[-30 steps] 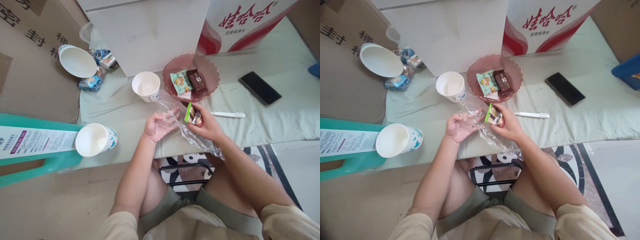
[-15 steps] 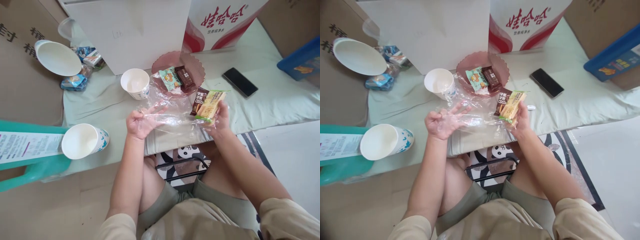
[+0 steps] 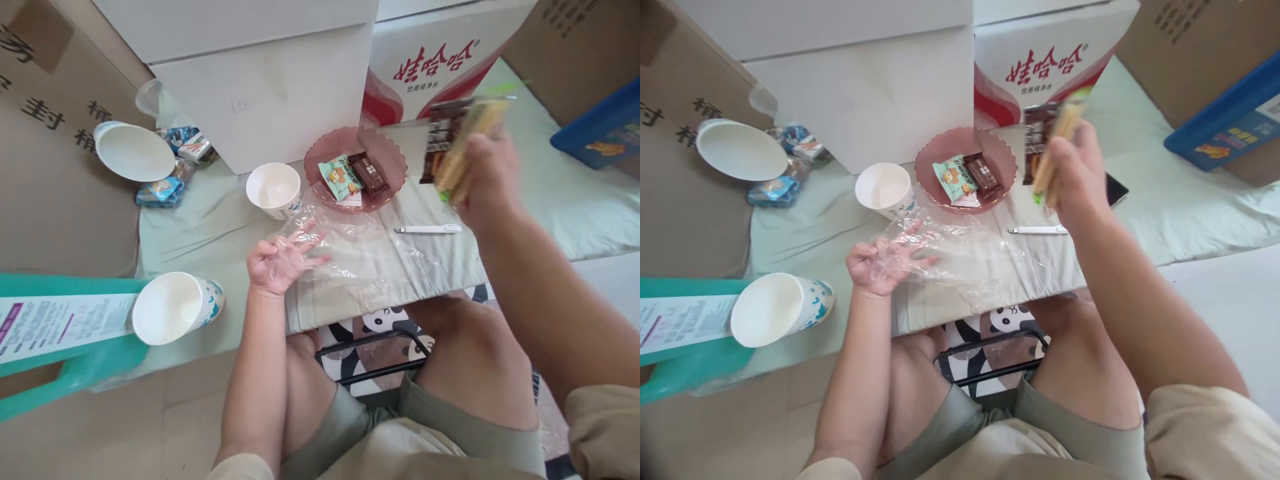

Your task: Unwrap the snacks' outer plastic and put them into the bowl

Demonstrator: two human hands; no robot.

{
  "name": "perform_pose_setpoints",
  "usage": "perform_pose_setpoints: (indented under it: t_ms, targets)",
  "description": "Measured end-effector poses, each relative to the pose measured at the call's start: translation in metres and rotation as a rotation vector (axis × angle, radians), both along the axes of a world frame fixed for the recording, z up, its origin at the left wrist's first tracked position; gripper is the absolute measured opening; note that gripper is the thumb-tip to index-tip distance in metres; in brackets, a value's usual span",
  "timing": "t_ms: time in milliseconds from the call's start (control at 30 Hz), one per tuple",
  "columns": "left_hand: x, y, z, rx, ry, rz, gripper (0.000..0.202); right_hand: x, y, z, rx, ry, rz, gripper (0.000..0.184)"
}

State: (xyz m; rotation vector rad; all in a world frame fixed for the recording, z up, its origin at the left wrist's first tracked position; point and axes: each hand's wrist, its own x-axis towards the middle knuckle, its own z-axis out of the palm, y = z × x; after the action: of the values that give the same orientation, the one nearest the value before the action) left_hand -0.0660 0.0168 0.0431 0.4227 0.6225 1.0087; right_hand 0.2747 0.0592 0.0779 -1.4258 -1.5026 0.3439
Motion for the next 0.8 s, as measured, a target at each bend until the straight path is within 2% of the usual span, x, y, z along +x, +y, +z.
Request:
perform_pose_setpoints:
  t_ms: [67,167,267,300,367,433,467,500,567,633,700,800]
  targets:
    - [0.0,0.001,0.0,-0.006,-0.006,-0.004,0.007,-0.027,0.029,0.012,-0.101,-0.127,0.028,0.061]
    - [0.0,0.002,0.001,-0.031,0.004,0.003,0.01,-0.067,0.068,0.016,-0.229,-0.48,0.199,0.077]
    - [-0.002,0.001,0.002,-0.058,0.015,0.014,0.016,-0.084,0.08,0.018,-0.254,-0.71,0.33,0.084]
    - [-0.003,0.001,0.002,-0.063,0.015,0.016,0.016,-0.084,0.073,0.019,-0.234,-0.717,0.333,0.081]
    - [-0.006,0.001,0.002,-0.068,0.013,0.018,0.013,-0.077,0.041,0.023,-0.153,-0.62,0.281,0.061]
    - [-0.008,0.0,0.002,-0.065,0.016,0.019,0.008,-0.068,-0.008,0.021,-0.066,-0.446,0.225,0.035]
    - [-0.008,0.0,0.001,-0.061,0.021,0.017,0.007,-0.064,-0.034,0.015,-0.049,-0.394,0.228,0.031]
    - [-0.008,0.0,0.001,-0.056,0.029,0.014,0.006,-0.06,-0.058,0.006,-0.064,-0.387,0.304,0.033]
    - [-0.004,0.0,-0.001,-0.051,0.061,0.011,0.006,-0.057,-0.095,-0.018,-0.111,-0.446,0.417,0.054]
    - [0.0,-0.003,-0.004,-0.065,0.133,0.027,0.006,-0.058,-0.114,-0.043,-0.18,-0.492,0.422,0.053]
    - [0.003,-0.007,-0.007,-0.109,0.273,0.067,0.006,-0.057,-0.119,-0.061,-0.245,-0.473,0.38,0.039]
    - [0.002,-0.02,-0.009,-0.178,0.551,0.114,0.008,-0.052,-0.116,-0.073,-0.319,-0.363,0.296,0.026]
